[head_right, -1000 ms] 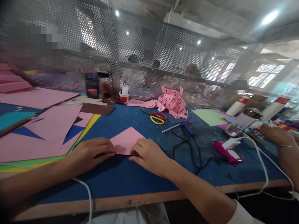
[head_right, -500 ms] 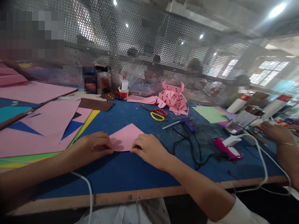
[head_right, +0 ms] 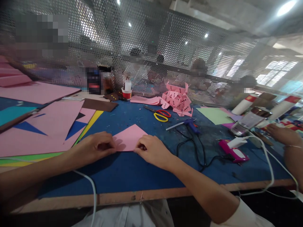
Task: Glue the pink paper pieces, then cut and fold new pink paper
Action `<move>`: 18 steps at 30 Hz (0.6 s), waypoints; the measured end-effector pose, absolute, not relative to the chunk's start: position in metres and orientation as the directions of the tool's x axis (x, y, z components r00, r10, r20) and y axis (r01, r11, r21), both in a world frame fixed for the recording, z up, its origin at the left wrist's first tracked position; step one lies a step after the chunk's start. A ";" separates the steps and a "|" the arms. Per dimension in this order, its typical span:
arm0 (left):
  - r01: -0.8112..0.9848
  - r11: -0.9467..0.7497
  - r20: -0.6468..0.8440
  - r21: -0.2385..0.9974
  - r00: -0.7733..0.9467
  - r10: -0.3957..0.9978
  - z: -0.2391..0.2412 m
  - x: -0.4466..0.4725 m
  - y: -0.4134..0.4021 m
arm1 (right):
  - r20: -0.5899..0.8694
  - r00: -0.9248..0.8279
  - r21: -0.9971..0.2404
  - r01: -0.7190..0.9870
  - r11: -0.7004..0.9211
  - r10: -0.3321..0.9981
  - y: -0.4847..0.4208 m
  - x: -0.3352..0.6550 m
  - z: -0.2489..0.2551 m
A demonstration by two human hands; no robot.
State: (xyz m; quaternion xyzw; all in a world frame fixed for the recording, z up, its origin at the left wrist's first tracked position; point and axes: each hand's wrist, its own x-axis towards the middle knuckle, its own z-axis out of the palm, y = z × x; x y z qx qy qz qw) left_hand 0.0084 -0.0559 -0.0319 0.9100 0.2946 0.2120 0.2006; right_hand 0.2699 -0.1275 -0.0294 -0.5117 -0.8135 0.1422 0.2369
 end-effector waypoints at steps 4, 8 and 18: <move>0.489 -0.736 0.268 0.469 0.715 0.646 -0.031 0.008 -0.056 | 0.239 -0.362 -0.469 0.769 0.433 0.901 -0.128 0.269 -0.029; 0.496 -0.738 0.255 0.457 0.722 0.643 -0.029 0.009 -0.057 | 0.227 -0.358 -0.477 0.770 0.424 0.906 -0.129 0.269 -0.029; 0.494 -0.742 0.209 0.454 0.750 0.627 -0.022 0.004 -0.053 | 0.206 -0.361 -0.489 0.767 0.416 0.909 -0.128 0.269 -0.027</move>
